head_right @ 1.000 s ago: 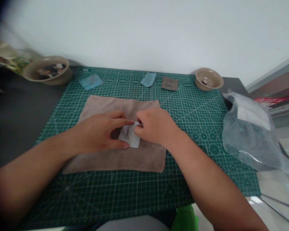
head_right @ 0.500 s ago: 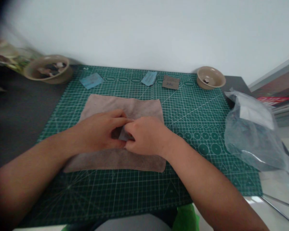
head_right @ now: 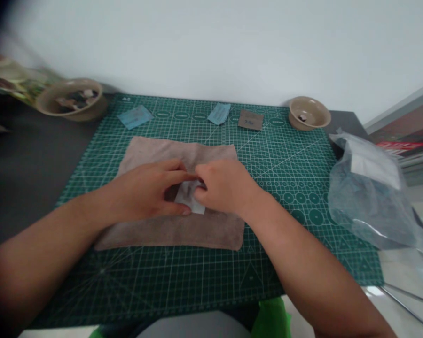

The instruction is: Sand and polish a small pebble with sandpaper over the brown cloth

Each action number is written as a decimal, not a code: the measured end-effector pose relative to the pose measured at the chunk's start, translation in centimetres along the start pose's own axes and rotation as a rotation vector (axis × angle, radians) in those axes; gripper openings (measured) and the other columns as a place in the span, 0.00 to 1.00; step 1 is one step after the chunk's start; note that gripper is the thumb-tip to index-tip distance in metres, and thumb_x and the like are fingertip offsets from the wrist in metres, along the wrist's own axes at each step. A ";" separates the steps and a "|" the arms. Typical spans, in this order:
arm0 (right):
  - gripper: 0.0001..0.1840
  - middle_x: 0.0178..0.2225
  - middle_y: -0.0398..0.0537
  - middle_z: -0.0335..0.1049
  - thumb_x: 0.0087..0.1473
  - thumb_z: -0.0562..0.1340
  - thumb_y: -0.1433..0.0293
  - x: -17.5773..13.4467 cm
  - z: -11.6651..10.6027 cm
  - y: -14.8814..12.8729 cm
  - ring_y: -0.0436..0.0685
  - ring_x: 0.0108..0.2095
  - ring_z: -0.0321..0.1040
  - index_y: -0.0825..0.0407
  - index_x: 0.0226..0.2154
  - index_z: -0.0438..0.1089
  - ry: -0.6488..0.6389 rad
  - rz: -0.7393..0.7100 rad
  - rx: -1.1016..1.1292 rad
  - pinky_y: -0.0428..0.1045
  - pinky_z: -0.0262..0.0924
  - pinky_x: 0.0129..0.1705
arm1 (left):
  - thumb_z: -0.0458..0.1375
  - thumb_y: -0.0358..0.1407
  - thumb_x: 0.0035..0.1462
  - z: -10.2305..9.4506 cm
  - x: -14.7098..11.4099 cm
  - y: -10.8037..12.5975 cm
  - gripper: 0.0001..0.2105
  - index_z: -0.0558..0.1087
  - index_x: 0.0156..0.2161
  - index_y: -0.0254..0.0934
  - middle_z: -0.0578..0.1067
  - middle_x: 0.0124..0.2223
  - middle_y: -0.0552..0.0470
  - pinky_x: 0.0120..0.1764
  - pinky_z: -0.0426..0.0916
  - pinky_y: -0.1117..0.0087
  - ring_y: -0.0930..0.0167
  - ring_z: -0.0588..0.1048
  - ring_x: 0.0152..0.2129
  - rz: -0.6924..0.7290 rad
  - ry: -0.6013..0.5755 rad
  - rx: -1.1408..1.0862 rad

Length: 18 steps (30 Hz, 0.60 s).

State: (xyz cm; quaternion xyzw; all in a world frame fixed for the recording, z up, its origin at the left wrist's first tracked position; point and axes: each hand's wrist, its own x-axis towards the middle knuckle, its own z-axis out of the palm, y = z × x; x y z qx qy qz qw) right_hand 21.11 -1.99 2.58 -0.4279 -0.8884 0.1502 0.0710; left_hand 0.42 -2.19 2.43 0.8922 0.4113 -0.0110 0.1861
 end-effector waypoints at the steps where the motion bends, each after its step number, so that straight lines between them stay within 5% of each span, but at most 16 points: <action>1: 0.11 0.28 0.49 0.75 0.54 0.59 0.66 0.0 0.1 -0.1 0.54 0.27 0.63 0.54 0.29 0.74 -0.018 -0.050 0.029 0.51 0.45 0.30 | 0.63 0.50 0.55 0.0 0.0 0.0 0.22 0.77 0.49 0.39 0.74 0.44 0.48 0.37 0.62 0.65 0.64 0.74 0.36 -0.002 -0.004 -0.005; 4: 0.10 0.27 0.48 0.75 0.53 0.59 0.66 0.0 0.1 -0.1 0.53 0.26 0.63 0.53 0.27 0.74 -0.076 -0.134 0.067 0.50 0.46 0.29 | 0.63 0.49 0.56 0.1 0.0 -0.1 0.19 0.77 0.47 0.39 0.74 0.43 0.48 0.37 0.62 0.65 0.64 0.74 0.35 -0.005 -0.003 -0.016; 8: 0.11 0.26 0.49 0.75 0.52 0.60 0.66 0.0 0.0 0.2 0.54 0.26 0.64 0.54 0.27 0.75 0.028 0.026 -0.053 0.51 0.45 0.29 | 0.63 0.51 0.55 0.1 0.0 -0.1 0.27 0.73 0.58 0.43 0.74 0.46 0.47 0.39 0.63 0.63 0.62 0.74 0.38 -0.003 0.016 -0.013; 13: 0.11 0.28 0.48 0.76 0.54 0.60 0.65 -0.1 0.2 -0.1 0.54 0.26 0.65 0.53 0.28 0.75 -0.057 -0.162 0.036 0.51 0.46 0.29 | 0.63 0.49 0.55 0.0 0.0 0.0 0.21 0.77 0.51 0.43 0.74 0.43 0.49 0.38 0.63 0.65 0.64 0.74 0.36 0.001 -0.002 -0.022; 18: 0.10 0.25 0.49 0.74 0.52 0.60 0.66 -0.1 0.0 0.3 0.54 0.25 0.62 0.54 0.26 0.75 0.045 -0.005 -0.023 0.51 0.45 0.28 | 0.64 0.53 0.54 0.0 0.0 -0.1 0.30 0.72 0.59 0.42 0.74 0.46 0.47 0.39 0.63 0.64 0.61 0.75 0.39 -0.002 -0.002 0.004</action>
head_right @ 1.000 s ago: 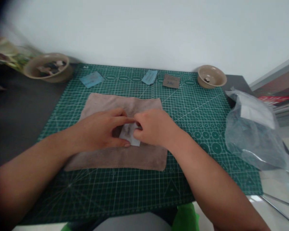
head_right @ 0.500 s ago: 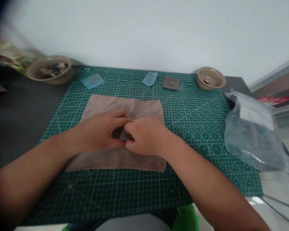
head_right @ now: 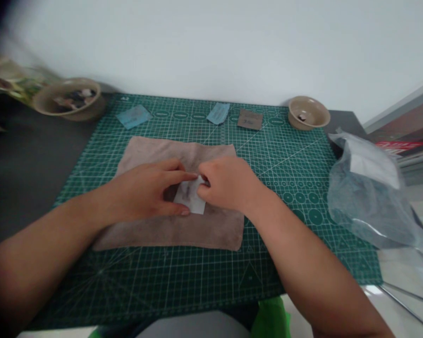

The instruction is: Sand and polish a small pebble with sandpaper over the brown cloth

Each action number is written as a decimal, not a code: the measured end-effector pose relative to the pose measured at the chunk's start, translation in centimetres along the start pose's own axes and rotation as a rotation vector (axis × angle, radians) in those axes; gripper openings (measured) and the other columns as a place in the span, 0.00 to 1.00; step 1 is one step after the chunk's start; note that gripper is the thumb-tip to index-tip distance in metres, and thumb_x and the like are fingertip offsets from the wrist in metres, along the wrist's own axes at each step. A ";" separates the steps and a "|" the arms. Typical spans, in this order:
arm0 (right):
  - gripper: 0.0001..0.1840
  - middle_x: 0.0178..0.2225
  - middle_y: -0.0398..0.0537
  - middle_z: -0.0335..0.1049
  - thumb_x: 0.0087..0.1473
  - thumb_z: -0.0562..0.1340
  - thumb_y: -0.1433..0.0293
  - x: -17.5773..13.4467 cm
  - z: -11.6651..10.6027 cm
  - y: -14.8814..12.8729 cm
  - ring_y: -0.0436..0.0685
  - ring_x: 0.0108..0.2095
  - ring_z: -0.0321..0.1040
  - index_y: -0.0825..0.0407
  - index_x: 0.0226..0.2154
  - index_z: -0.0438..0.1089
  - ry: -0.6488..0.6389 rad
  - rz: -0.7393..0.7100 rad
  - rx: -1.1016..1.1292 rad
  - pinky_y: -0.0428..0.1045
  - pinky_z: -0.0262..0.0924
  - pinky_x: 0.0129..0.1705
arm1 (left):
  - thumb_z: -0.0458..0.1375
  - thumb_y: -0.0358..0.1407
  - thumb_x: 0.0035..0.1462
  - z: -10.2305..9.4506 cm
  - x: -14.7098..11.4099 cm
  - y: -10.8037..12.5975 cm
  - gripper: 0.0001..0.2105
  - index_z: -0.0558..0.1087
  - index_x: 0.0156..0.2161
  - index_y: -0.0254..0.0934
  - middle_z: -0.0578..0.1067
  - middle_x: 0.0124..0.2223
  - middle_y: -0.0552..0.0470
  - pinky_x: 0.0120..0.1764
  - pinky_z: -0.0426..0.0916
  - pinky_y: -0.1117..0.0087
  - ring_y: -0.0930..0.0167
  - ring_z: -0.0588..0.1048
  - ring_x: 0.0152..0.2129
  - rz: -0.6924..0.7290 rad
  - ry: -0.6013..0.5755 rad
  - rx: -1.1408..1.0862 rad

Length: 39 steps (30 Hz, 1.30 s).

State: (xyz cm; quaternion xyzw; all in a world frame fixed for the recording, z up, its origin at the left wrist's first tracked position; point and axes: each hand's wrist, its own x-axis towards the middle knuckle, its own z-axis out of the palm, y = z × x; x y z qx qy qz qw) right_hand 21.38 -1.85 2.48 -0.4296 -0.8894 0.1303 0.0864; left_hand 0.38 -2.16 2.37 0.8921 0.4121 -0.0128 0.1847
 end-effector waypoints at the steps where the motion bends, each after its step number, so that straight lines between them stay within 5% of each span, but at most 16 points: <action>1: 0.11 0.25 0.49 0.75 0.52 0.60 0.66 0.0 0.0 0.0 0.53 0.25 0.62 0.54 0.26 0.75 -0.010 -0.024 0.011 0.51 0.44 0.28 | 0.63 0.53 0.54 0.0 0.0 0.0 0.29 0.74 0.58 0.41 0.74 0.46 0.47 0.40 0.63 0.64 0.62 0.75 0.39 0.001 -0.001 -0.002; 5: 0.10 0.25 0.47 0.75 0.52 0.60 0.67 0.0 -0.1 -0.2 0.52 0.25 0.63 0.53 0.25 0.74 -0.138 -0.142 0.118 0.50 0.46 0.28 | 0.63 0.51 0.55 0.0 0.0 0.0 0.23 0.76 0.53 0.43 0.74 0.44 0.49 0.39 0.63 0.65 0.63 0.75 0.38 0.000 -0.007 -0.014; 10: 0.10 0.26 0.48 0.75 0.52 0.60 0.67 0.0 0.0 -0.1 0.54 0.26 0.64 0.54 0.27 0.75 0.008 -0.012 -0.011 0.51 0.46 0.29 | 0.64 0.52 0.54 -0.1 0.0 0.1 0.28 0.73 0.58 0.41 0.74 0.46 0.48 0.38 0.63 0.64 0.62 0.74 0.38 -0.009 -0.003 0.003; 13: 0.10 0.26 0.47 0.75 0.53 0.60 0.67 0.0 0.1 -0.3 0.53 0.26 0.64 0.53 0.27 0.75 -0.110 -0.144 0.090 0.50 0.47 0.29 | 0.63 0.49 0.56 -0.1 0.0 0.1 0.21 0.77 0.51 0.42 0.73 0.43 0.49 0.37 0.63 0.65 0.63 0.74 0.37 0.004 -0.002 -0.021; 19: 0.11 0.26 0.49 0.75 0.52 0.60 0.66 0.0 -0.2 0.0 0.54 0.26 0.63 0.54 0.27 0.75 -0.019 -0.008 -0.023 0.51 0.45 0.29 | 0.64 0.53 0.54 -0.2 0.0 0.1 0.28 0.74 0.57 0.42 0.73 0.45 0.47 0.37 0.64 0.64 0.62 0.75 0.38 -0.010 -0.009 -0.007; 23: 0.10 0.26 0.47 0.75 0.53 0.59 0.66 -0.1 -0.2 -0.4 0.52 0.25 0.62 0.53 0.26 0.74 -0.151 -0.166 0.113 0.51 0.45 0.28 | 0.64 0.49 0.55 -0.1 0.0 0.0 0.21 0.76 0.51 0.42 0.73 0.42 0.49 0.36 0.64 0.65 0.64 0.74 0.36 0.013 -0.007 -0.026; 27: 0.10 0.26 0.48 0.74 0.53 0.60 0.66 -0.1 -0.2 -0.4 0.53 0.25 0.60 0.53 0.28 0.75 -0.040 -0.034 -0.011 0.52 0.42 0.28 | 0.64 0.52 0.54 0.0 0.0 -0.1 0.27 0.74 0.56 0.42 0.73 0.44 0.48 0.36 0.64 0.65 0.63 0.74 0.37 0.019 0.008 -0.012; 31: 0.11 0.28 0.47 0.76 0.53 0.60 0.66 -0.1 -0.1 -0.4 0.53 0.26 0.62 0.53 0.28 0.76 -0.112 -0.155 0.081 0.51 0.45 0.29 | 0.65 0.49 0.55 0.1 -0.1 -0.1 0.22 0.76 0.53 0.42 0.73 0.42 0.49 0.35 0.64 0.65 0.64 0.74 0.35 0.032 0.011 -0.030; 36: 0.11 0.26 0.49 0.76 0.53 0.60 0.66 -0.1 -0.1 -0.2 0.54 0.26 0.64 0.54 0.27 0.76 -0.043 -0.029 0.000 0.50 0.45 0.28 | 0.64 0.51 0.55 0.0 -0.1 -0.1 0.29 0.73 0.59 0.42 0.73 0.44 0.47 0.37 0.65 0.63 0.61 0.75 0.39 0.027 0.003 -0.004; 39: 0.10 0.27 0.48 0.76 0.53 0.61 0.66 -0.1 -0.1 -0.2 0.53 0.26 0.64 0.53 0.27 0.75 -0.091 -0.121 0.065 0.50 0.46 0.29 | 0.64 0.50 0.56 0.0 0.0 -0.1 0.26 0.74 0.56 0.42 0.73 0.43 0.48 0.37 0.65 0.64 0.63 0.75 0.38 0.025 0.000 -0.015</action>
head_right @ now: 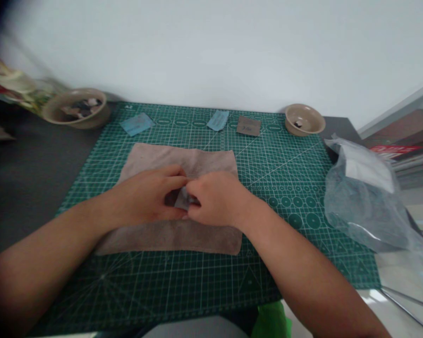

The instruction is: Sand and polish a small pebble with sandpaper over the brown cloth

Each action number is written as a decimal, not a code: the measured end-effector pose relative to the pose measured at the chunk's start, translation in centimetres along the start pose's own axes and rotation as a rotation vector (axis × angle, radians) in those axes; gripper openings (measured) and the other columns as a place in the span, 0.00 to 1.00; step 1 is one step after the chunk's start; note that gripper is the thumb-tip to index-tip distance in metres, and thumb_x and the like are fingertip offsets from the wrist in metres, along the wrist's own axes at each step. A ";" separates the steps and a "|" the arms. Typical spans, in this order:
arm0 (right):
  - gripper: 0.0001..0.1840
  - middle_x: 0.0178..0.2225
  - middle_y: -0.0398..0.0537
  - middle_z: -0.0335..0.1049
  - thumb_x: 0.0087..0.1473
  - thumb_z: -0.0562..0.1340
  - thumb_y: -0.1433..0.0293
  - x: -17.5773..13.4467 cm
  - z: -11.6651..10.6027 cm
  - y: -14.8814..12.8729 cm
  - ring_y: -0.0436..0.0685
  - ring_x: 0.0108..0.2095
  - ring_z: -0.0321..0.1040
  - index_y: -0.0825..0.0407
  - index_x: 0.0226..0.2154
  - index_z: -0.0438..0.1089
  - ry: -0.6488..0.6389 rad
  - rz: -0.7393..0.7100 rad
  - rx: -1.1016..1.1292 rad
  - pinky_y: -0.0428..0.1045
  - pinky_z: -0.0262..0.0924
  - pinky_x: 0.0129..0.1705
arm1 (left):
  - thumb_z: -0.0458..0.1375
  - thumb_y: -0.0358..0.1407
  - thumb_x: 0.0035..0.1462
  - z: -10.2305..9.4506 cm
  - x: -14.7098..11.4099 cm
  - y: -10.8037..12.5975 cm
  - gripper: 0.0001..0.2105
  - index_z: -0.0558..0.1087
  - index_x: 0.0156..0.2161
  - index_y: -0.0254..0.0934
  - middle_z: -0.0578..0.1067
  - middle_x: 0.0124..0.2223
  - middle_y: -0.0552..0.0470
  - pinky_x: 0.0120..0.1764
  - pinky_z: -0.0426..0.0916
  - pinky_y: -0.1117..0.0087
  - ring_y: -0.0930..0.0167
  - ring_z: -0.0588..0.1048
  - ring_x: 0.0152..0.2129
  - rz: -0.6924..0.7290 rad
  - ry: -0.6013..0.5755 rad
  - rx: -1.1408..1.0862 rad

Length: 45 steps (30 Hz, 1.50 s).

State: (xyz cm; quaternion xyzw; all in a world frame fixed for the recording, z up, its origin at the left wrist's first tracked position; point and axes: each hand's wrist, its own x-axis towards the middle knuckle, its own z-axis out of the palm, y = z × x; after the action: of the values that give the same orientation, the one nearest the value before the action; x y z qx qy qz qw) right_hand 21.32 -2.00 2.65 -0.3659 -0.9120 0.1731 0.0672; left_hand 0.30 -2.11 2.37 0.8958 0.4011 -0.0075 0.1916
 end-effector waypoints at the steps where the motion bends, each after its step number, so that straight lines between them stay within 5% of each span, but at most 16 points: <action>1: 0.10 0.27 0.47 0.76 0.53 0.61 0.66 0.0 0.0 0.0 0.53 0.26 0.64 0.53 0.27 0.75 -0.019 -0.032 0.022 0.50 0.46 0.29 | 0.64 0.50 0.56 0.0 0.0 0.0 0.25 0.75 0.55 0.43 0.73 0.43 0.48 0.37 0.65 0.64 0.63 0.75 0.37 -0.001 0.000 -0.005; 6: 0.11 0.25 0.48 0.74 0.54 0.61 0.64 -0.1 0.2 0.1 0.54 0.26 0.62 0.53 0.25 0.73 0.103 0.142 -0.101 0.52 0.44 0.29 | 0.64 0.51 0.55 0.0 0.0 0.1 0.28 0.73 0.58 0.41 0.73 0.45 0.47 0.38 0.64 0.64 0.62 0.75 0.39 -0.005 0.009 -0.003; 10: 0.11 0.29 0.47 0.76 0.54 0.60 0.65 0.0 0.4 -0.2 0.53 0.27 0.64 0.53 0.27 0.74 -0.007 -0.041 0.013 0.51 0.45 0.29 | 0.63 0.49 0.55 -0.1 0.0 0.1 0.21 0.76 0.51 0.41 0.73 0.43 0.48 0.37 0.64 0.65 0.63 0.74 0.37 -0.012 -0.004 -0.012; 14: 0.10 0.26 0.47 0.74 0.53 0.61 0.65 0.0 0.2 -0.1 0.54 0.27 0.63 0.53 0.27 0.74 0.076 0.128 -0.084 0.51 0.45 0.30 | 0.64 0.53 0.54 0.0 0.0 0.0 0.29 0.72 0.58 0.43 0.73 0.46 0.47 0.38 0.64 0.64 0.62 0.75 0.39 -0.001 0.004 0.005; 19: 0.10 0.28 0.47 0.75 0.54 0.60 0.66 0.0 0.1 -0.2 0.53 0.27 0.64 0.53 0.28 0.75 -0.031 -0.031 0.023 0.51 0.47 0.30 | 0.63 0.50 0.56 0.1 0.0 -0.1 0.21 0.76 0.51 0.41 0.73 0.43 0.48 0.37 0.64 0.65 0.64 0.74 0.37 -0.002 0.003 -0.003; 23: 0.11 0.26 0.47 0.74 0.53 0.60 0.66 -0.1 0.1 0.1 0.54 0.26 0.64 0.53 0.28 0.75 0.063 0.129 -0.053 0.51 0.46 0.29 | 0.64 0.53 0.55 0.2 0.0 -0.2 0.30 0.71 0.60 0.43 0.73 0.46 0.47 0.38 0.64 0.65 0.62 0.74 0.40 0.004 0.006 0.008; 28: 0.11 0.26 0.47 0.75 0.53 0.60 0.67 -0.2 -0.1 -0.1 0.53 0.27 0.66 0.54 0.26 0.75 0.121 0.083 0.039 0.50 0.50 0.30 | 0.64 0.53 0.54 0.1 -0.1 -0.2 0.29 0.73 0.58 0.44 0.74 0.45 0.48 0.38 0.64 0.65 0.62 0.74 0.38 -0.008 0.006 -0.006; 34: 0.07 0.23 0.43 0.73 0.49 0.64 0.67 -0.7 -1.3 -0.1 0.50 0.23 0.65 0.53 0.28 0.75 0.388 0.263 0.643 0.46 0.56 0.27 | 0.65 0.53 0.53 0.0 -0.2 0.0 0.28 0.74 0.56 0.43 0.74 0.45 0.48 0.35 0.63 0.64 0.64 0.74 0.35 -0.007 0.018 -0.019; 38: 0.09 0.22 0.44 0.72 0.47 0.60 0.63 -0.7 -2.0 -0.2 0.50 0.17 0.61 0.52 0.30 0.69 0.210 0.308 1.274 0.45 0.52 0.19 | 0.65 0.52 0.54 -0.1 -0.3 0.2 0.26 0.75 0.55 0.43 0.73 0.45 0.49 0.36 0.64 0.65 0.64 0.74 0.36 -0.005 0.008 -0.026; 45: 0.09 0.27 0.49 0.75 0.50 0.56 0.62 -0.9 -2.2 -0.6 0.49 0.17 0.62 0.49 0.33 0.61 0.030 0.191 1.520 0.45 0.55 0.18 | 0.66 0.50 0.54 -0.3 -0.4 0.4 0.24 0.75 0.54 0.44 0.73 0.45 0.49 0.40 0.68 0.64 0.63 0.74 0.39 -0.018 -0.008 -0.052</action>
State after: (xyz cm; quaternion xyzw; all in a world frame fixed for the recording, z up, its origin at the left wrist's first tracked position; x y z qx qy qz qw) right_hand 22.16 -2.43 4.94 -0.2987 -0.5056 0.7528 0.2976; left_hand 0.29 -2.52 2.88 0.8868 0.4085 -0.0024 0.2161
